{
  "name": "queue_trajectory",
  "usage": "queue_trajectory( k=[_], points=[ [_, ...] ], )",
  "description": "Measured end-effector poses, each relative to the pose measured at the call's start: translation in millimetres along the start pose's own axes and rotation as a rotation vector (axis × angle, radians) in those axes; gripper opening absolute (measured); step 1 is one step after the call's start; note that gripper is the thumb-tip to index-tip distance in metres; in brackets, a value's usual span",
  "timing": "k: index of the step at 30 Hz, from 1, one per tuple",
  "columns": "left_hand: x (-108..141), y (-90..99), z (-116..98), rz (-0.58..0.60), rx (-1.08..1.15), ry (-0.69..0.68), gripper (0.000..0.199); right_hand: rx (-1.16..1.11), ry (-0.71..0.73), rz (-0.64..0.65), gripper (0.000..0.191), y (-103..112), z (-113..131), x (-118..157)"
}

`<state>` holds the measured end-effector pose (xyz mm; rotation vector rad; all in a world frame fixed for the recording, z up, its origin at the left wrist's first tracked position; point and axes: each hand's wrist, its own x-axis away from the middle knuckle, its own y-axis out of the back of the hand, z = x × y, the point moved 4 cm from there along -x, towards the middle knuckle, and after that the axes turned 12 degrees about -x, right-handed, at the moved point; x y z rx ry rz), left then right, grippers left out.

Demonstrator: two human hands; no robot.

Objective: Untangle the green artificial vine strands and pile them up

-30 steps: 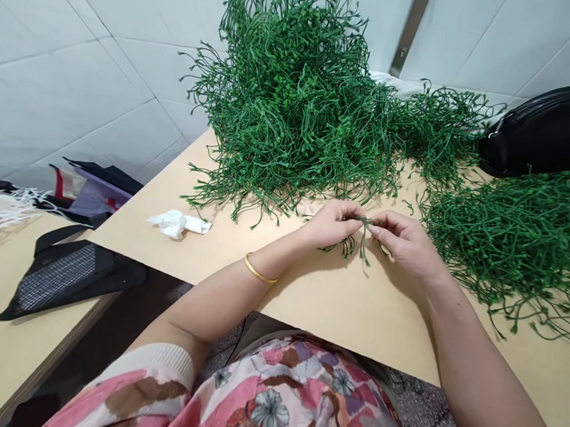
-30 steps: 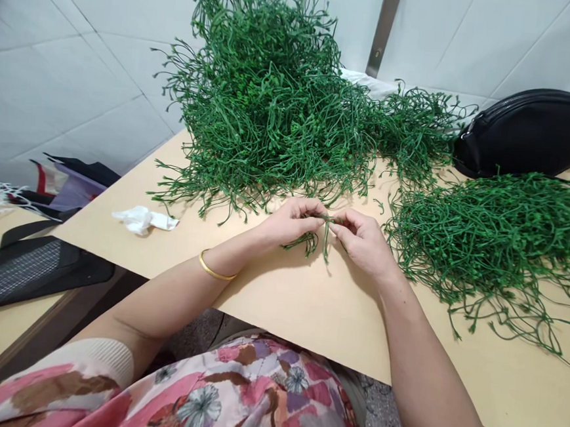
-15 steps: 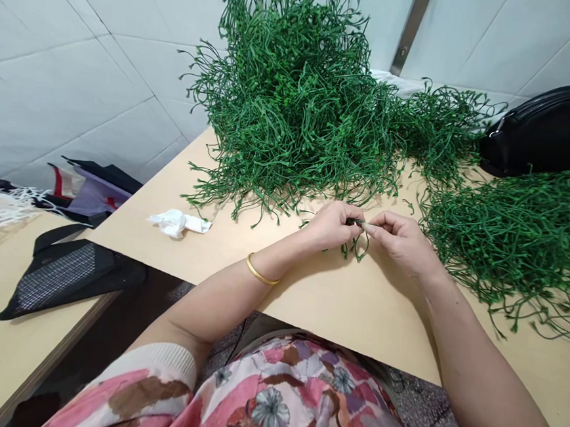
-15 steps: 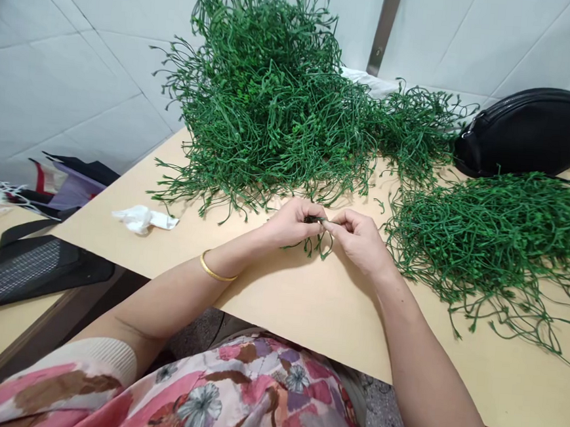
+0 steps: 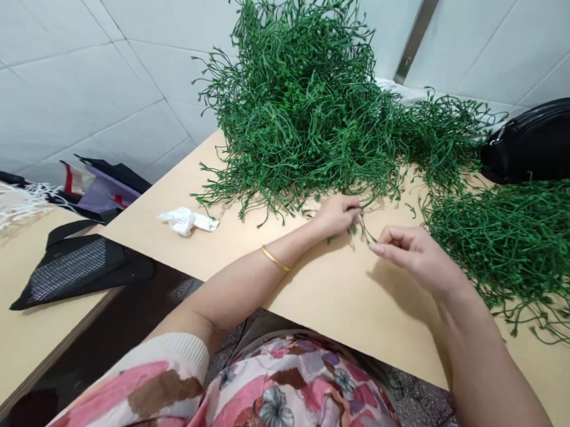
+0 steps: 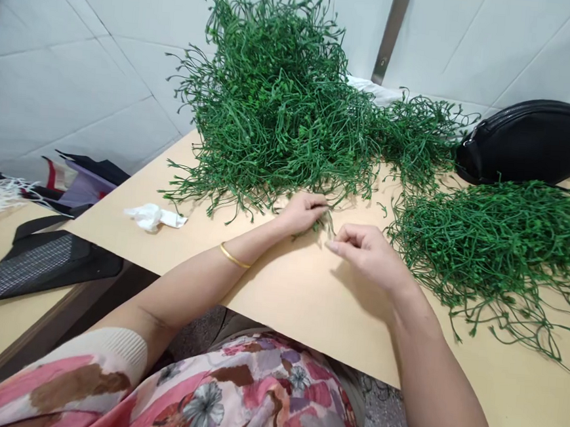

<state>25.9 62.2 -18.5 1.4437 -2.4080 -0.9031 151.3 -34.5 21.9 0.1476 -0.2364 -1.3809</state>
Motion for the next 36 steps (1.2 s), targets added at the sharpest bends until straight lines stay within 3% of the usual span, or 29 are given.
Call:
queue_trajectory(
  k=[2, 8, 12, 16, 22, 32, 36],
  points=[
    [-2.1, 5.7, 6.5, -0.090, -0.027, 0.016, 0.017, -0.074, 0.038, 0.030, 0.035, 1.3, 3.8, 3.9],
    [8.2, -3.8, 2.7, 0.096, 0.146, -0.048, 0.018, -0.365, 0.061, -0.374, 0.034, 25.9, -22.2, -12.0],
    [12.4, -6.8, -2.6, 0.097, 0.161, -0.067, 0.017, -0.322, 0.115, -0.467, 0.029, 24.3, -30.4, -18.2],
    [13.6, -6.3, -3.7, 0.059, 0.201, -0.017, 0.018, -0.214, 0.107, -0.402, 0.029, 13.3, -28.0, -17.9],
    [15.3, -2.8, -6.3, -0.078, 0.287, 0.025, 0.021, -0.286, -0.007, -0.332, 0.033, 3.8, -31.8, -20.0],
    [20.1, -8.6, -15.3, 0.141, 0.239, -0.062, 0.027, -0.330, -0.030, -0.182, 0.032, -7.3, -34.0, -25.4],
    [17.9, -6.5, -11.7, 0.122, 0.040, -0.091, 0.023, -0.141, 0.006, -0.128, 0.029, -5.9, -29.3, -21.9]
  ],
)
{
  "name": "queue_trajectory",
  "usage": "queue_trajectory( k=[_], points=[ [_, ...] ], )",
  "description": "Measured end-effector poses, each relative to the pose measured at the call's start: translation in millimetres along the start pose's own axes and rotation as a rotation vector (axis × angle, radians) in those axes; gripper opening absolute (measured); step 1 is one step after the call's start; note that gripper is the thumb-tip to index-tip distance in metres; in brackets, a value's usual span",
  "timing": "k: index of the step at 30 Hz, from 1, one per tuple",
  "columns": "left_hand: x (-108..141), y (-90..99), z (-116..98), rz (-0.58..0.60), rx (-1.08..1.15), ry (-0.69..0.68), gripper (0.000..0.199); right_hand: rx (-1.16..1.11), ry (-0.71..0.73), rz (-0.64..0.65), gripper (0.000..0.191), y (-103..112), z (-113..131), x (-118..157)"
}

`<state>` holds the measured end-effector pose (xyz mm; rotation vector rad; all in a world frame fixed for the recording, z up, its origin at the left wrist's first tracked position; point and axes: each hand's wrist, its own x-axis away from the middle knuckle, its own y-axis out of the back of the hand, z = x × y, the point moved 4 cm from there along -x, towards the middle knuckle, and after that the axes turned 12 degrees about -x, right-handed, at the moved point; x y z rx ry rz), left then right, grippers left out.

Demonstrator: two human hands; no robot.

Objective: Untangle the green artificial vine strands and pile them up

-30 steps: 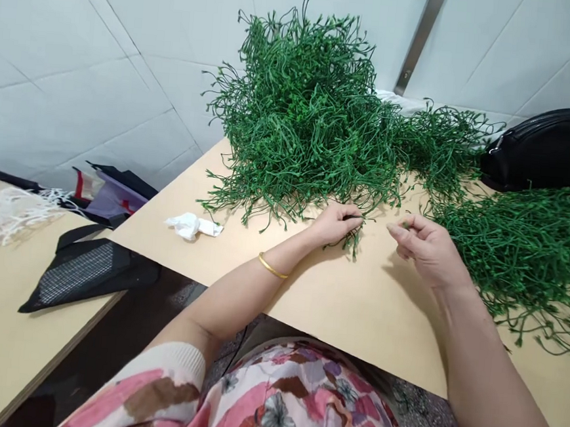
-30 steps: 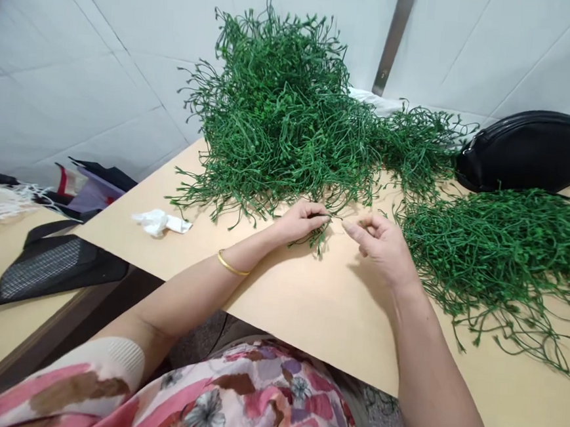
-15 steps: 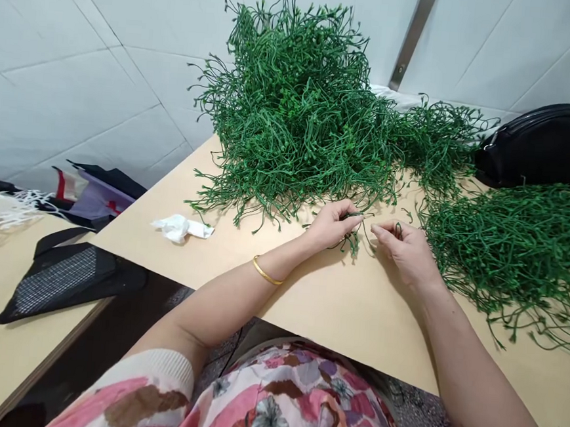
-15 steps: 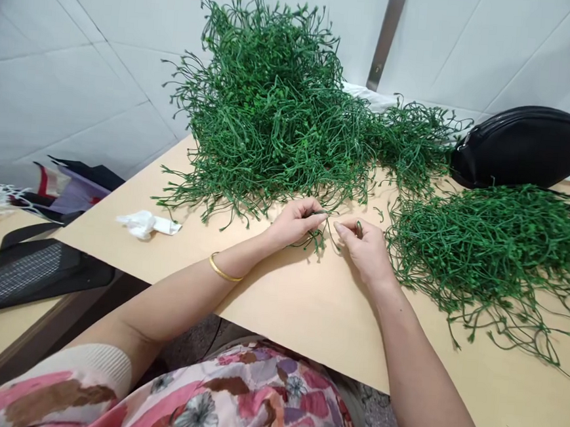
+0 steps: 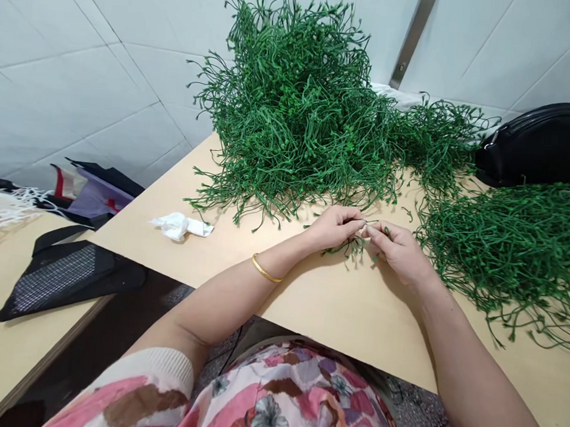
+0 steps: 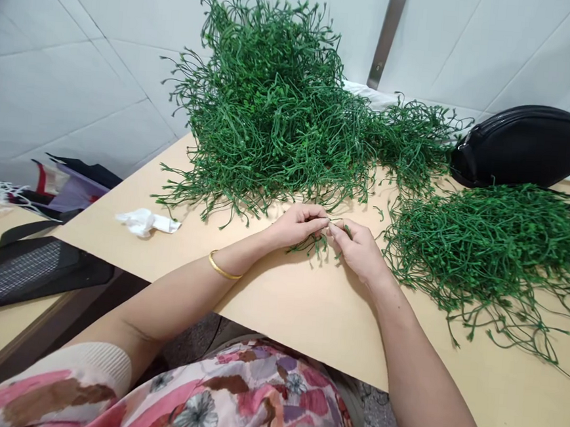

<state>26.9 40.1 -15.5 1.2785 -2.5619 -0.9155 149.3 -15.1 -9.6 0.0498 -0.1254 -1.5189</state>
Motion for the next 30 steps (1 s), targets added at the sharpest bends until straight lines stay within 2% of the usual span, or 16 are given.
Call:
queue_trajectory(
  k=[4, 6, 8, 9, 11, 13, 14, 15, 16, 18, 19, 21, 23, 25, 28, 30],
  points=[
    [-0.2, -3.8, -2.4, -0.056, -0.459, -0.059, 0.026, 0.523, 0.087, -0.018, 0.023, 2.7, 7.2, 5.2],
    [1.4, -9.6, -6.1, -0.058, -0.617, -0.086, 0.026, 0.752, 0.110, -0.020, 0.021, 3.3, 8.6, 8.1],
    [2.7, -15.6, -9.2, -0.032, -0.710, -0.125, 0.026, 0.875, 0.108, -0.008, 0.022, 2.7, 9.6, 12.8],
    [2.7, -17.5, -9.9, -0.019, -0.742, -0.149, 0.025, 0.891, 0.101, 0.006, 0.023, 1.6, 11.1, 16.5],
    [0.3, -16.9, -7.5, -0.011, -0.794, -0.158, 0.020, 0.827, 0.097, 0.127, 0.025, -4.9, 16.7, 27.8],
    [-4.3, -10.3, -0.6, -0.043, -0.818, -0.090, 0.014, 0.690, 0.117, 0.286, 0.028, -11.5, 29.4, 43.2],
    [-6.4, -5.9, 3.2, -0.072, -0.809, -0.042, 0.015, 0.619, 0.138, 0.318, 0.030, -11.0, 38.7, 50.5],
    [-7.9, -2.0, 5.6, -0.104, -0.780, -0.018, 0.019, 0.579, 0.163, 0.264, 0.031, -4.8, 49.6, 55.8],
    [-8.5, 0.6, 6.3, -0.131, -0.738, -0.023, 0.023, 0.556, 0.191, 0.119, 0.030, 7.7, 61.3, 59.1],
    [-7.1, 3.5, 3.0, -0.186, -0.637, -0.081, 0.029, 0.640, 0.226, -0.264, 0.029, 45.0, 81.1, 63.2],
    [-5.2, 4.5, 0.0, -0.219, -0.593, -0.110, 0.031, 0.779, 0.191, -0.460, 0.027, 66.6, 87.1, 64.7],
    [-0.7, 7.7, -6.3, -0.302, -0.538, -0.139, 0.030, 1.118, 0.048, -0.655, 0.029, 103.8, 90.0, 63.7],
    [3.1, 12.3, -11.5, -0.380, -0.519, -0.145, 0.029, 1.365, -0.085, -0.683, 0.045, 129.1, 84.7, 60.3],
    [4.8, 17.0, -13.9, -0.410, -0.494, -0.143, 0.029, 1.471, -0.071, -0.746, 0.051, 137.6, 81.3, 59.1],
    [4.6, 22.6, -11.4, -0.415, -0.362, -0.118, 0.028, 1.421, 0.096, -0.758, 0.047, 115.9, 78.0, 54.6],
    [4.0, 23.4, -7.0, -0.404, -0.206, -0.086, 0.025, 1.261, 0.191, -0.590, 0.042, 86.2, 71.5, 44.2]
  ],
)
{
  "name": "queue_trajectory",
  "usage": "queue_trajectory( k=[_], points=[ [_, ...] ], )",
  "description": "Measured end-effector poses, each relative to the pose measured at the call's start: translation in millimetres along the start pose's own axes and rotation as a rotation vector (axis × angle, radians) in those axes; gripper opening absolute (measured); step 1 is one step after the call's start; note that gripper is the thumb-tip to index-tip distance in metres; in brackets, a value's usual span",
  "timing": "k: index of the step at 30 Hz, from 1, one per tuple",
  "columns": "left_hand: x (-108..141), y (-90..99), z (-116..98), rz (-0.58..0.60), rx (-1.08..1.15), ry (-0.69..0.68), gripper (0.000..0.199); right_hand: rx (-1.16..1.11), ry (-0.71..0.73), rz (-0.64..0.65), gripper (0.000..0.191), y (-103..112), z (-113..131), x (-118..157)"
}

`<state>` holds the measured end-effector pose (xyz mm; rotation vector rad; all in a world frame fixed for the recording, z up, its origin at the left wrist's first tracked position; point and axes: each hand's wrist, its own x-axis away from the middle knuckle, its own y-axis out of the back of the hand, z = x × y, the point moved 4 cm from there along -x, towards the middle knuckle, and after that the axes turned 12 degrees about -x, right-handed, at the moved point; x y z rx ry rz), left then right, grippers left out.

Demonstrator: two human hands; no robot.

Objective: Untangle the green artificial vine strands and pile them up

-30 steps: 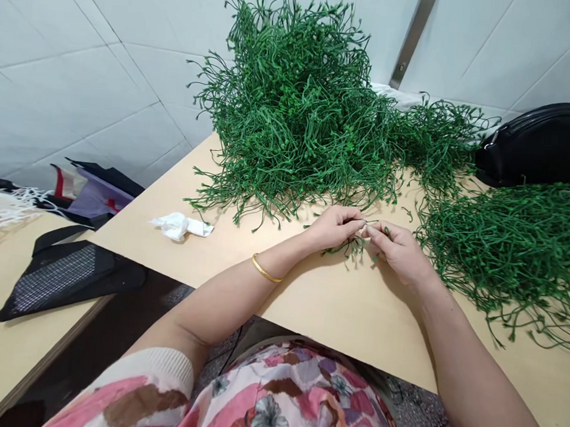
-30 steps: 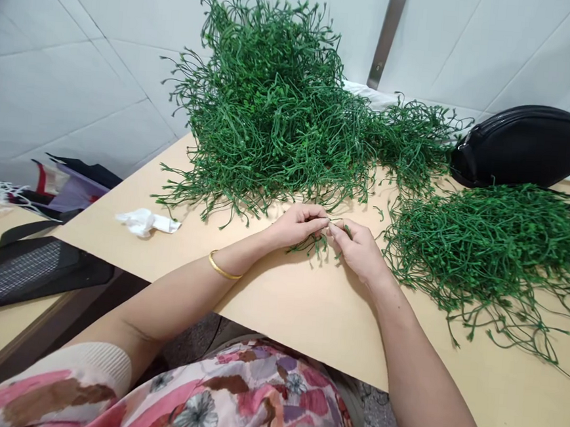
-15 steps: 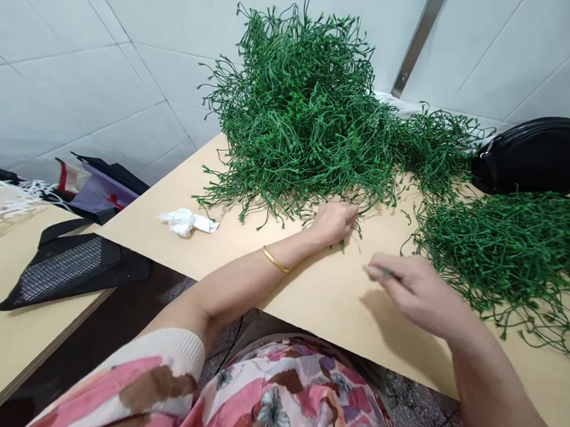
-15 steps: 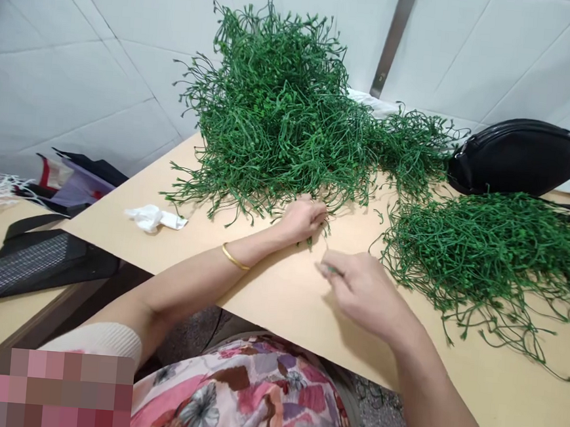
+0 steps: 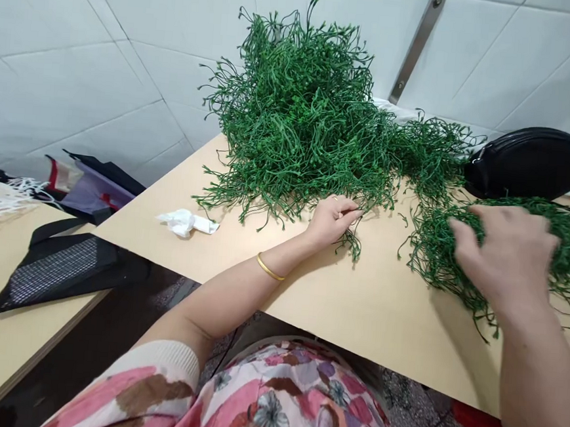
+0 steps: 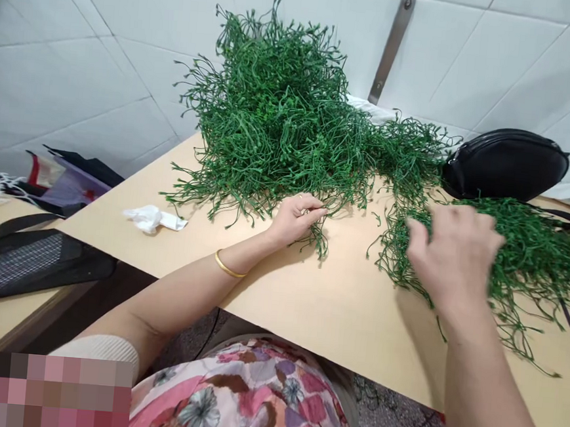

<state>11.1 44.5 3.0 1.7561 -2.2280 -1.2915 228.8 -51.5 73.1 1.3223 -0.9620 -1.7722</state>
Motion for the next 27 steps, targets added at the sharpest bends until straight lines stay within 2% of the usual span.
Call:
queue_trajectory(
  k=[2, 4, 7, 10, 13, 16, 20, 22, 25, 27],
  points=[
    [1.0, -2.9, 3.1, 0.032, 0.141, 0.061, 0.024, -0.324, 0.089, 0.135, 0.036, -21.9, 29.9, 2.9],
    [2.8, -5.7, 3.5, 0.058, 0.236, 0.109, 0.025, -0.672, 0.103, 0.291, 0.035, -46.4, 54.1, 5.4],
    [5.1, -7.9, -1.4, 0.095, 0.271, 0.118, 0.025, -0.965, 0.091, 0.413, 0.030, -75.8, 74.2, 8.0],
    [5.7, -3.6, -5.4, 0.022, 0.212, 0.101, 0.033, -1.091, 0.051, 0.402, 0.016, -90.3, 73.9, 8.1],
    [5.3, 3.2, -2.9, -0.110, 0.147, 0.113, 0.038, -1.267, -0.109, 0.377, 0.015, -95.6, 60.8, 6.0],
    [4.1, 2.6, 1.3, -0.102, 0.124, 0.100, 0.031, -1.465, -0.276, 0.350, 0.023, -95.8, 48.8, 4.0],
    [3.6, -2.2, 3.6, -0.073, 0.171, 0.093, 0.018, -1.594, -0.376, 0.369, 0.025, -96.5, 46.8, 5.4],
    [4.4, -7.9, 3.1, -0.010, 0.310, 0.132, 0.016, -1.652, -0.413, 0.377, 0.025, -99.0, 49.2, 7.7],
    [7.7, -20.9, -1.3, 0.200, 0.600, 0.229, 0.024, -1.731, -0.445, 0.384, 0.026, -104.8, 53.0, 11.3],
    [10.3, -26.8, -5.5, 0.325, 0.720, 0.278, 0.033, -1.742, -0.392, 0.362, 0.024, -106.7, 54.0, 11.8]
  ],
)
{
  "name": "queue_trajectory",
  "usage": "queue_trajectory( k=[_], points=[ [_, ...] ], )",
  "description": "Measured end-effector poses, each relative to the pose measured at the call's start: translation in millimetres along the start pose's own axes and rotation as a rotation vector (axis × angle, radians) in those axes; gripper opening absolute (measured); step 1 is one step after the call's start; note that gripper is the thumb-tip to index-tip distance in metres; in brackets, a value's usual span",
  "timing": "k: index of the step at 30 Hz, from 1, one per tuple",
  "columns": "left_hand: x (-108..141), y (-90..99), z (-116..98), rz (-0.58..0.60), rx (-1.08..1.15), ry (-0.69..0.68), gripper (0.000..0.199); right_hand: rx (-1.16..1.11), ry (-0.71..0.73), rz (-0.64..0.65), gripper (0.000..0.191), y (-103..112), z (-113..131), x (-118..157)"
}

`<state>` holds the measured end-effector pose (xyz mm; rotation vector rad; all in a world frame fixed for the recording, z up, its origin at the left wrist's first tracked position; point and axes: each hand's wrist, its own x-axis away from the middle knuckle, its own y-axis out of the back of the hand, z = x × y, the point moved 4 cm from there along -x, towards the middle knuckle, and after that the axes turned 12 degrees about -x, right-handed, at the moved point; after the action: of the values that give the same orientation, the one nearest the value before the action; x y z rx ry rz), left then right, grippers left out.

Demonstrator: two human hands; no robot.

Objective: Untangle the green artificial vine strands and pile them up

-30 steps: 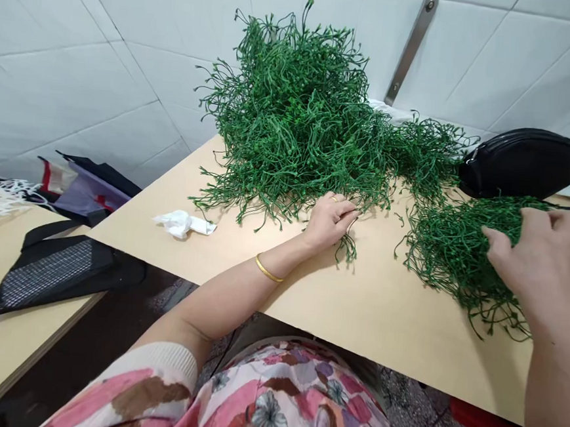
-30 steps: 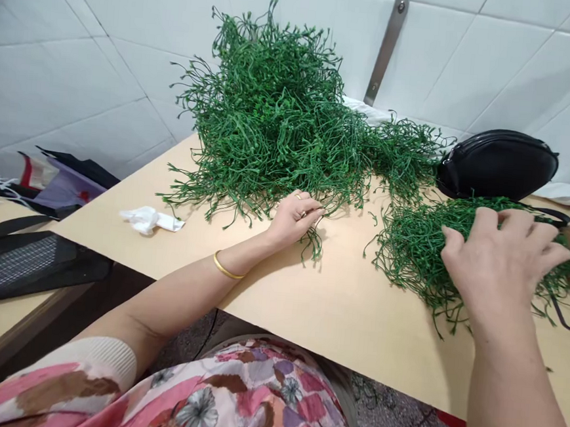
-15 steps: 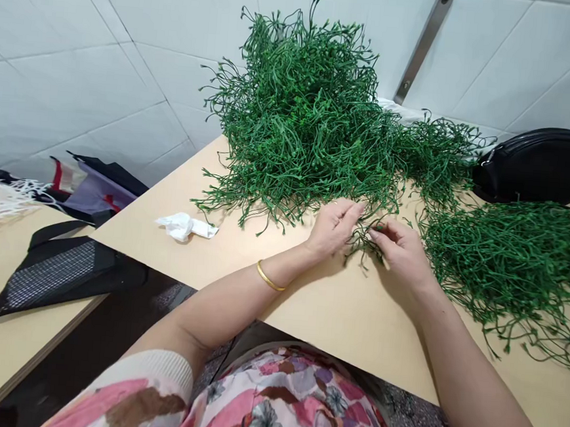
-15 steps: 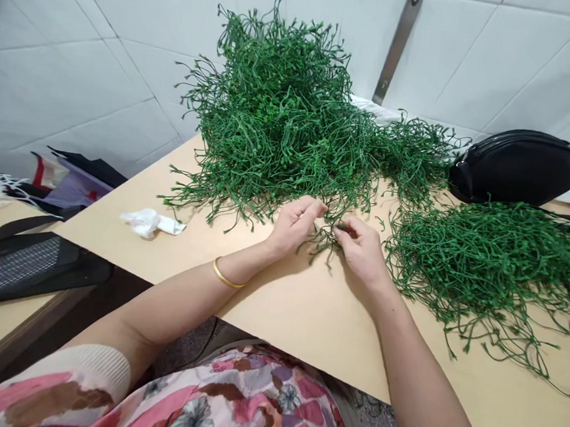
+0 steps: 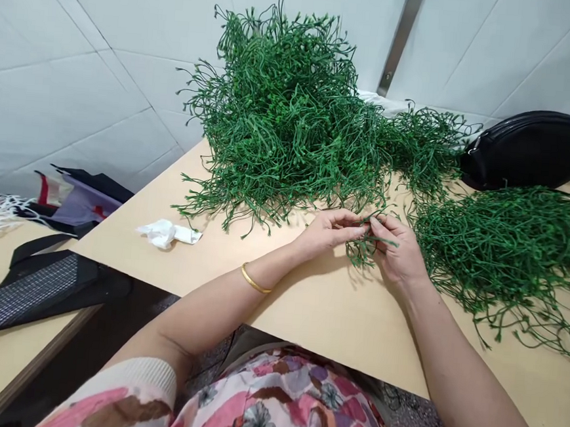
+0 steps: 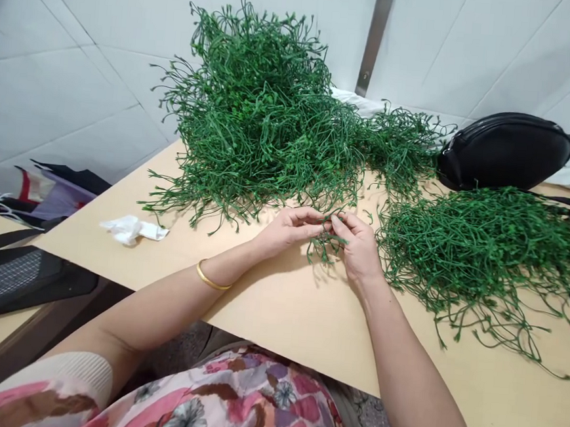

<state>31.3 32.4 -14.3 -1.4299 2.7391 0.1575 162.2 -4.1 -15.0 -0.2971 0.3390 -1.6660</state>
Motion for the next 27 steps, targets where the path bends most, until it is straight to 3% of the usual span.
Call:
queue_trajectory(
  k=[5, 8, 14, 20, 24, 27],
  points=[
    [1.3, 2.0, 0.9, 0.015, -0.112, 0.084, 0.030, 0.278, 0.159, 0.089, 0.025, 2.0, 4.8, -1.4],
    [0.2, 7.5, 1.9, 0.002, -0.062, 0.107, 0.021, 0.387, 0.158, 0.068, 0.029, 5.8, 8.3, -2.2],
    [-3.2, 21.6, 1.9, -0.186, 0.078, 0.137, 0.015, 0.153, -0.013, 0.002, 0.035, 11.5, 4.5, -5.4],
    [-3.0, 18.9, 3.0, -0.055, 0.125, 0.177, 0.014, -0.057, -0.082, -0.048, 0.034, 14.4, 4.4, -7.5],
    [-4.3, 25.2, -0.2, -0.049, 0.285, 0.144, 0.024, 0.026, -0.076, -0.066, 0.035, 16.4, 4.7, -6.9],
    [-5.6, 30.3, 0.0, -0.110, 0.320, 0.113, 0.027, 0.174, -0.029, 0.010, 0.034, 11.4, 4.0, -5.0]
  ],
)
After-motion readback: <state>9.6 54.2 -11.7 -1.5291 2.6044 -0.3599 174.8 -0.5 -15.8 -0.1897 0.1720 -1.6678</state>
